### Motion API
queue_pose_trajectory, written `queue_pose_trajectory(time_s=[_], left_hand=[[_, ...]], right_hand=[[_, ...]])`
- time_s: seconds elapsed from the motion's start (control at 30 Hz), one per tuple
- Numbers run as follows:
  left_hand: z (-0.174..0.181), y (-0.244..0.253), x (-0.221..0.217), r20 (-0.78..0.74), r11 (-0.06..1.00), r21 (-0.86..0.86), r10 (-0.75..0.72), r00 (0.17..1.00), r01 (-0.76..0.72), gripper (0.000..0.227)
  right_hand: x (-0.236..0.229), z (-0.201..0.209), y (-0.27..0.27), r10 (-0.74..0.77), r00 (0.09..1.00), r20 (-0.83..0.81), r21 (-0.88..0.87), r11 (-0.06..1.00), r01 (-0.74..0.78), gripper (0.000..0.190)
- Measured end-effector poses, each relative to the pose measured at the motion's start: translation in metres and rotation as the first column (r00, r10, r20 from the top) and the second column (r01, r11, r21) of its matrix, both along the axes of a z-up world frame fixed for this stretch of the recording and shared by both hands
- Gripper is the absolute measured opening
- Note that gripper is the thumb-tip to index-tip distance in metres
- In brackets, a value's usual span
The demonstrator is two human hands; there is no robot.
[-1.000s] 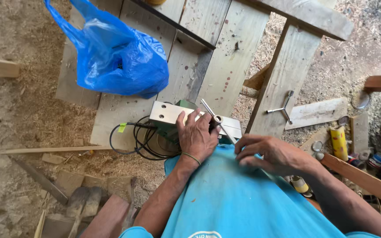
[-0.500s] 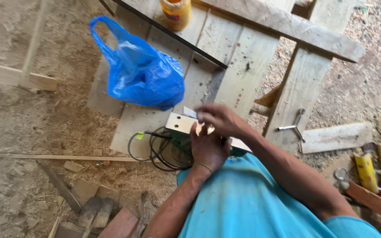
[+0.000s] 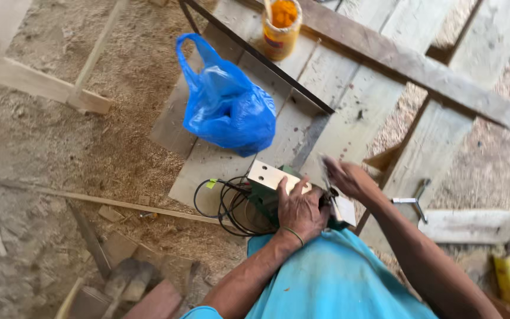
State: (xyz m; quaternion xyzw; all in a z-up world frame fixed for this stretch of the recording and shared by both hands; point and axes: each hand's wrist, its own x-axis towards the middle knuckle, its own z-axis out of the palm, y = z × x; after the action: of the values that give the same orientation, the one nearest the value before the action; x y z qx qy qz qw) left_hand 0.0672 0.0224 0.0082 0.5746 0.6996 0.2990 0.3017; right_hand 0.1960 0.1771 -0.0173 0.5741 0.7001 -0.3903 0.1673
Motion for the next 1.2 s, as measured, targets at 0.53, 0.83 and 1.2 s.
queue_pose_trajectory(time_s=[0.53,0.83,1.2], left_hand=[[-0.007,-0.002,0.000,-0.035,0.999,0.040,-0.017,0.999,0.019,0.027],[-0.018,0.001,-0.002,-0.177,0.992,-0.091,-0.106,0.978,0.091,0.028],[0.003,0.010,-0.001,-0.170,0.988,-0.143,-0.086,0.982,0.062,0.029]], right_hand=[[0.085,0.039,-0.060,0.307,0.941,0.141,0.147,0.934,-0.327,0.060],[-0.049,0.030,-0.017,-0.079,0.759,-0.646,-0.149,0.989,-0.024,0.075],[0.067,0.036,-0.031,0.427,0.904,0.019,0.261,0.871,-0.417,0.063]])
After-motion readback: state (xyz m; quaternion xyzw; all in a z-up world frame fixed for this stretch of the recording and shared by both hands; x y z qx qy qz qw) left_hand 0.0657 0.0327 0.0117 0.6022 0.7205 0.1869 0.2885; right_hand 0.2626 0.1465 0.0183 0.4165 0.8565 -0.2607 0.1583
